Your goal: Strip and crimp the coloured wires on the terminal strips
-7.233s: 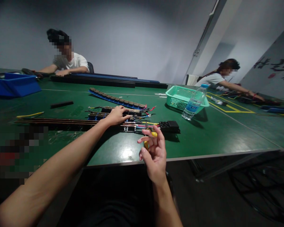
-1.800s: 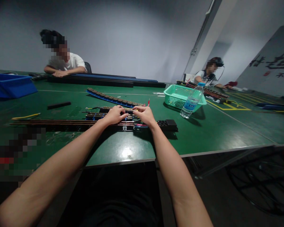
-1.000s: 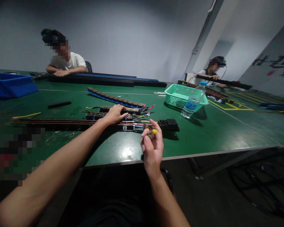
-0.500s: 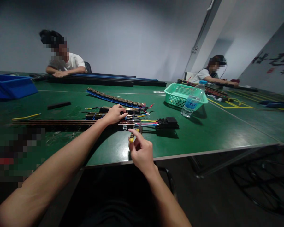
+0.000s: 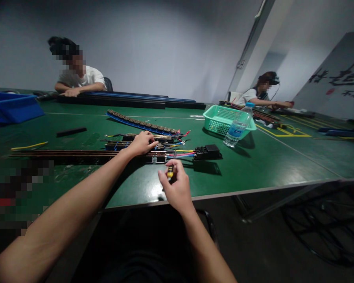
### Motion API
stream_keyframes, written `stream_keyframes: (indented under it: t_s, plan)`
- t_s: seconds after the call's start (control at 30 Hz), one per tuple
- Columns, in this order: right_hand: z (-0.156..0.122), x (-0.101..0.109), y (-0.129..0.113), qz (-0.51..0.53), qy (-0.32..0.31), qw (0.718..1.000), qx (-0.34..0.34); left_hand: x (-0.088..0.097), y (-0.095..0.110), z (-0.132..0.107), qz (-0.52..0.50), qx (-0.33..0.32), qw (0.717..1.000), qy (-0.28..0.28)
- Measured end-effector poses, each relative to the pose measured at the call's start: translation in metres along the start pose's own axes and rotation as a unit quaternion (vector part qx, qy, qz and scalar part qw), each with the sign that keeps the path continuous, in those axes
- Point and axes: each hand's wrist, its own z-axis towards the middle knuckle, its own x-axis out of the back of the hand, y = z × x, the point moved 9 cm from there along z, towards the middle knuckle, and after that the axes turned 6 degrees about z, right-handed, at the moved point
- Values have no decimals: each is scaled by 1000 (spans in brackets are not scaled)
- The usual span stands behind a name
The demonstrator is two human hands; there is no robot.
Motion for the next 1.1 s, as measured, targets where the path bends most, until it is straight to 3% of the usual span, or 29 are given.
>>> stream_keyframes:
  t_s: [0.2,0.37,0.47,0.6,0.7,0.8,0.9,1.0,1.1]
  plan:
    - [8,17,10,238,163,956,-44,0,0,0,3,-10,1000,6]
    - [7,16,19,384,218,895,-69,-1,0,1,6,-8,1000,8]
    - [4,16,15,334,207,918,-55,0,0,0,3,-7,1000,9]
    - [-15,10,-1,108,171,979,7,-1,0,1,-1,-4,1000,1]
    - [-32,-4,-19,0,107,990,94,-1,-1,0,-3,-2,1000,-4]
    - [-36,-10,-41,11,46,978,202,-1,0,0,-9,-6,1000,-1]
    - [-21,-6,-61,40,8,963,267,-1,-2,0,-12,-2,1000,-3]
    - [10,-2,-74,78,-26,960,269,0,-2,0,-10,1,1000,-5]
    - [46,1,-75,135,-52,963,229,3,0,-2,-7,2,1000,2]
